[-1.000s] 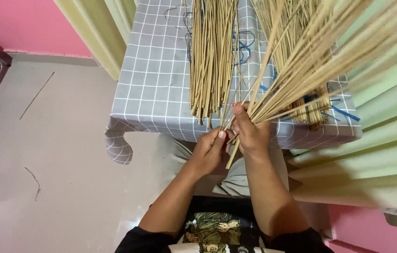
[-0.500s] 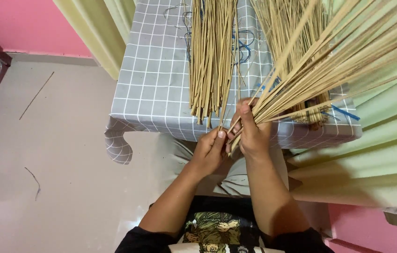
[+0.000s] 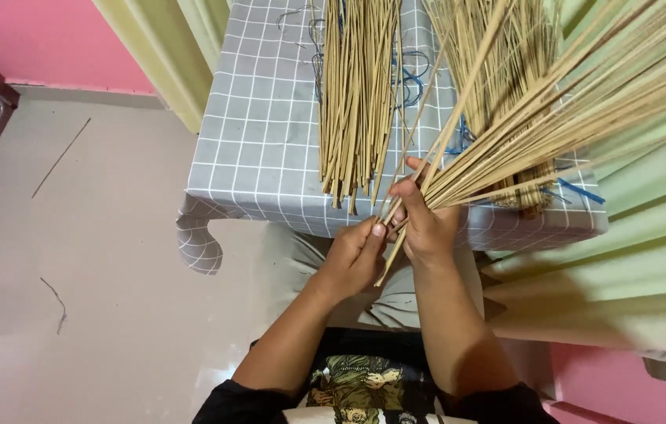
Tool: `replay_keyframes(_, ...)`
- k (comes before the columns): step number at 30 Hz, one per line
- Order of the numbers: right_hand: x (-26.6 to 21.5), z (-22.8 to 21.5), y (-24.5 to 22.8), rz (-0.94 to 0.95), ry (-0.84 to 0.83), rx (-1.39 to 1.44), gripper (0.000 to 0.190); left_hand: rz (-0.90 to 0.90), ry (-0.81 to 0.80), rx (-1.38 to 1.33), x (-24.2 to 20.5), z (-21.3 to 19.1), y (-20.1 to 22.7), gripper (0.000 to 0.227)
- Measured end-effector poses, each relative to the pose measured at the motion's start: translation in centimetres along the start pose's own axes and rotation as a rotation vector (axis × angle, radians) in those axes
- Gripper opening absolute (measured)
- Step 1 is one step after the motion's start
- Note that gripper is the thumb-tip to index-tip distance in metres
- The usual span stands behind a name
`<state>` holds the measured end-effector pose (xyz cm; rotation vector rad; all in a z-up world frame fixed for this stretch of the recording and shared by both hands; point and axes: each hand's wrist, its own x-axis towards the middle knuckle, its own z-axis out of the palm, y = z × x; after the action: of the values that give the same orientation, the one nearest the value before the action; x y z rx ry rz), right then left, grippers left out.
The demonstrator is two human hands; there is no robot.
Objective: Gathering and aligning thin wooden sticks into a bundle and tying them together with plastic string.
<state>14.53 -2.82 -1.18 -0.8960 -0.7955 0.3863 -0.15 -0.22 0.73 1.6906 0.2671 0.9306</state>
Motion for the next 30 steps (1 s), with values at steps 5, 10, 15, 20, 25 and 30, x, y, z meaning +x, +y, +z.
replay_keyframes(5, 0.8, -2.0, 1.2, 0.010, -0.156, 0.044, 0.037, -0.017, -0.090, 0.197, 0.2, -0.7, 0.6, 0.035)
replay_keyframes(10, 2.4, 0.6, -4.8, 0.125, -0.235, 0.030, 0.034, -0.023, -0.087, 0.342, 0.1, -1.1, 0.6, 0.033)
replay_keyframes(15, 7.7, -4.1, -5.9, -0.091, -0.173, 0.121, 0.025, -0.102, 0.044, 0.374, 0.1, -2.8, 0.6, 0.024)
replay_keyframes(20, 10.0, -3.8, -7.4, -0.082, -0.017, -0.183, 0.014, -0.204, 0.226, 0.515, 4.0, -6.0, -0.9, 0.030)
replay_keyframes(25, 7.5, -3.4, 0.2, -0.008, -0.055, -0.363, 0.013, -0.379, 0.142, 0.888, 10.2, -7.8, -2.5, 0.055)
replay_keyframes(30, 6.1, -2.3, 0.8, 0.228, 0.116, -0.488, 0.019, -0.577, 0.034, 0.905, 13.5, -8.7, -7.2, 0.035)
